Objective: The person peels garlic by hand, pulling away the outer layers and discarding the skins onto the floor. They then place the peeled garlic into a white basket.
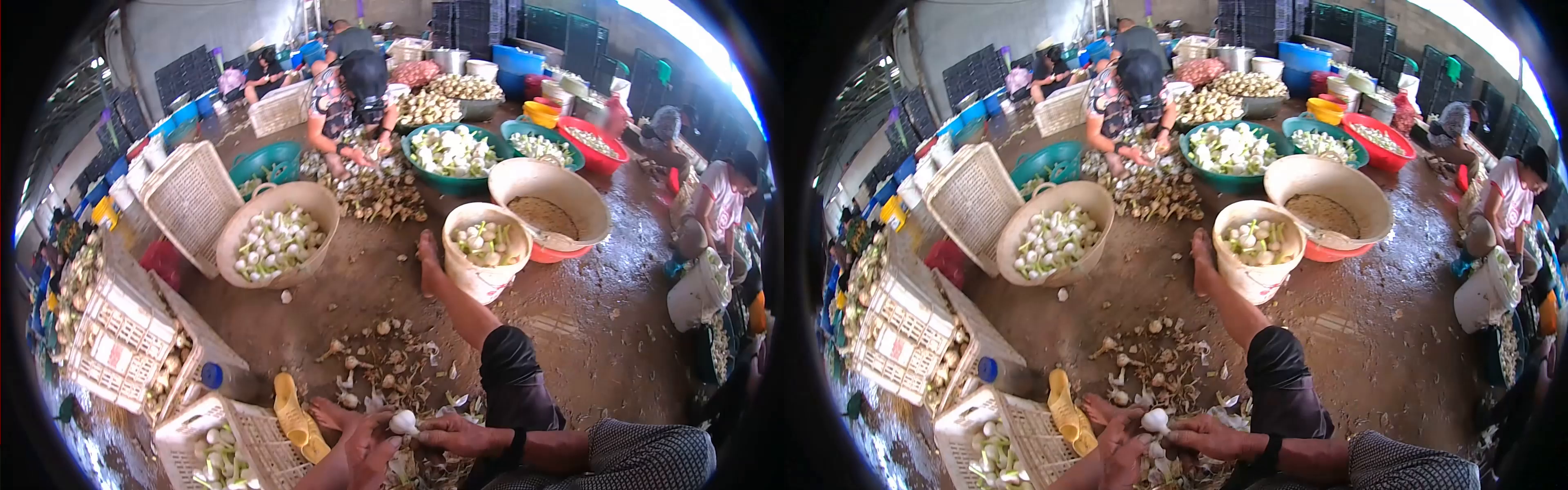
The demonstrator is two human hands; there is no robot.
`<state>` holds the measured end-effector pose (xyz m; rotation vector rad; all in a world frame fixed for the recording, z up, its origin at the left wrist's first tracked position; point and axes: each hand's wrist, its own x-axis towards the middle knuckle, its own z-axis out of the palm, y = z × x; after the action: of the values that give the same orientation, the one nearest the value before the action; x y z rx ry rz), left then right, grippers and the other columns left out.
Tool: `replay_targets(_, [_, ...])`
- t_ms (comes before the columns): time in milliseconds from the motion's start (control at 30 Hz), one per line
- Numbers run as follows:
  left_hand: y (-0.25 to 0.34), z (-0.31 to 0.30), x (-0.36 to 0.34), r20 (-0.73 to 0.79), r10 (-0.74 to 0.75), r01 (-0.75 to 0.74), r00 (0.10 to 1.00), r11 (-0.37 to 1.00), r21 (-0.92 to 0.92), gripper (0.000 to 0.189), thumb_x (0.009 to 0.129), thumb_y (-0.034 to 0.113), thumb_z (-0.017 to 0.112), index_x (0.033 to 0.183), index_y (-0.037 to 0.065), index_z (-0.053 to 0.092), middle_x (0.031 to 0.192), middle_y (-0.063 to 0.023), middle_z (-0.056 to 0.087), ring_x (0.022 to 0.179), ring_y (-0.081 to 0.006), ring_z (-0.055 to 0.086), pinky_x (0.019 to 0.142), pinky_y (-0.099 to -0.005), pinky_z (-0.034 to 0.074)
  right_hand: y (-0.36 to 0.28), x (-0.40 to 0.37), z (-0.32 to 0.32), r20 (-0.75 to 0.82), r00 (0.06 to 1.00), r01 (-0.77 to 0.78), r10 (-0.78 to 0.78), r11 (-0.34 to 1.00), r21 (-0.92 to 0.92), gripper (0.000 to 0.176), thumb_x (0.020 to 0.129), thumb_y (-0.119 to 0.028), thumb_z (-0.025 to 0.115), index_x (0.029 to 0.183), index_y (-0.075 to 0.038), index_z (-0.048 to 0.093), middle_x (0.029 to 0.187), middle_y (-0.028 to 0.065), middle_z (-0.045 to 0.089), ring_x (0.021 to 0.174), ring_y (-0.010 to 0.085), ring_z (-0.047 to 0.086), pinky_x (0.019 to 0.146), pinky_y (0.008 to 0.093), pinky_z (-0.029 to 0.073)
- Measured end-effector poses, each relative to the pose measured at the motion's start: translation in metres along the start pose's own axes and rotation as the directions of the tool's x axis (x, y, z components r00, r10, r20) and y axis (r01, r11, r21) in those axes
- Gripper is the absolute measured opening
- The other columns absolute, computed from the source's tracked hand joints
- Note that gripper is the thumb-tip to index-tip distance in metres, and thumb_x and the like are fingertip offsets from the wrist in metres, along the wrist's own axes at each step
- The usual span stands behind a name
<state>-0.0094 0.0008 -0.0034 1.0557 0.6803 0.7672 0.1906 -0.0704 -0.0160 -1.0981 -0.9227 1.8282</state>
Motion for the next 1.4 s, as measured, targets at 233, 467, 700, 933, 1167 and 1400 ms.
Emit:
replay_targets(233, [0.049,0.017,-0.013,-0.077,-0.141,0.148,0.987,0.986,0.083,0.040,0.085,0.006,0.060,0.124,0.001,0.058,0.106,-0.0043,0.060,0.089,-0.0147,0.053,0.078,-0.0238,0.043,-0.121,-0.007,-0.109,-0.487,0.804,0.126,-0.340,0.899,-0.419,0.036,0.097,-0.035,0.054,0.106,-0.002,0.064,0.087,0.0045,0.067,0.067,0.0084,0.060,0.061,0.0234,0.050])
replay_targets(467, [0.031,0.006,-0.006,0.004,-0.024,0.021,1.000,0.936,0.351,0.036,0.087,0.008,0.059,0.123,0.000,0.058,0.111,-0.0057,0.061,0.096,-0.0162,0.058,0.085,-0.0286,0.046,-0.145,0.013,-0.139,-0.405,0.883,-0.009,-0.236,0.855,-0.519,0.046,0.097,-0.038,0.051,0.114,0.002,0.062,0.092,0.0083,0.070,0.070,0.0119,0.064,0.060,0.0265,0.053])
replay_targets(700, [0.040,0.015,-0.004,-0.090,-0.198,0.209,0.976,0.967,0.148,0.031,0.090,0.002,0.058,0.121,-0.003,0.057,0.109,-0.0089,0.064,0.101,-0.0128,0.059,0.091,-0.0263,0.045,-0.042,0.062,-0.093,-0.158,0.985,-0.024,-0.065,0.862,-0.507,0.033,0.097,-0.030,0.054,0.089,0.001,0.065,0.063,0.0055,0.063,0.057,0.0110,0.061,0.052,0.0269,0.049])
replay_targets(933, [0.023,0.000,-0.009,-0.184,-0.084,0.094,0.979,0.995,0.045,0.029,0.091,0.001,0.058,0.119,-0.005,0.056,0.107,-0.0079,0.064,0.101,-0.0119,0.059,0.090,-0.0267,0.046,0.020,0.137,-0.104,-0.276,0.961,-0.193,0.021,0.765,-0.615,0.033,0.090,-0.029,0.059,0.089,0.003,0.065,0.061,0.0110,0.063,0.056,0.0179,0.062,0.056,0.0358,0.050])
replay_targets(1167, [0.031,0.006,-0.008,-0.082,-0.117,0.112,0.990,0.991,-0.071,0.035,0.090,0.010,0.059,0.122,-0.001,0.059,0.114,-0.0086,0.062,0.105,-0.0183,0.059,0.092,-0.0314,0.046,0.093,0.215,-0.107,-0.238,0.953,-0.112,-0.185,0.518,-0.848,0.023,0.082,-0.021,0.059,0.091,0.000,0.061,0.085,0.0264,0.063,0.088,0.0430,0.061,0.075,0.0505,0.049])
replay_targets(1400, [0.034,-0.001,0.000,-0.092,-0.144,0.157,0.985,0.976,0.152,0.030,0.091,0.011,0.057,0.119,0.001,0.062,0.114,-0.0130,0.064,0.106,-0.0226,0.061,0.092,-0.0327,0.047,0.116,0.247,-0.110,-0.092,0.943,-0.042,-0.319,0.160,-0.986,0.023,0.078,-0.023,0.062,0.085,-0.003,0.052,0.079,0.0219,0.059,0.083,0.0407,0.061,0.072,0.0513,0.048])
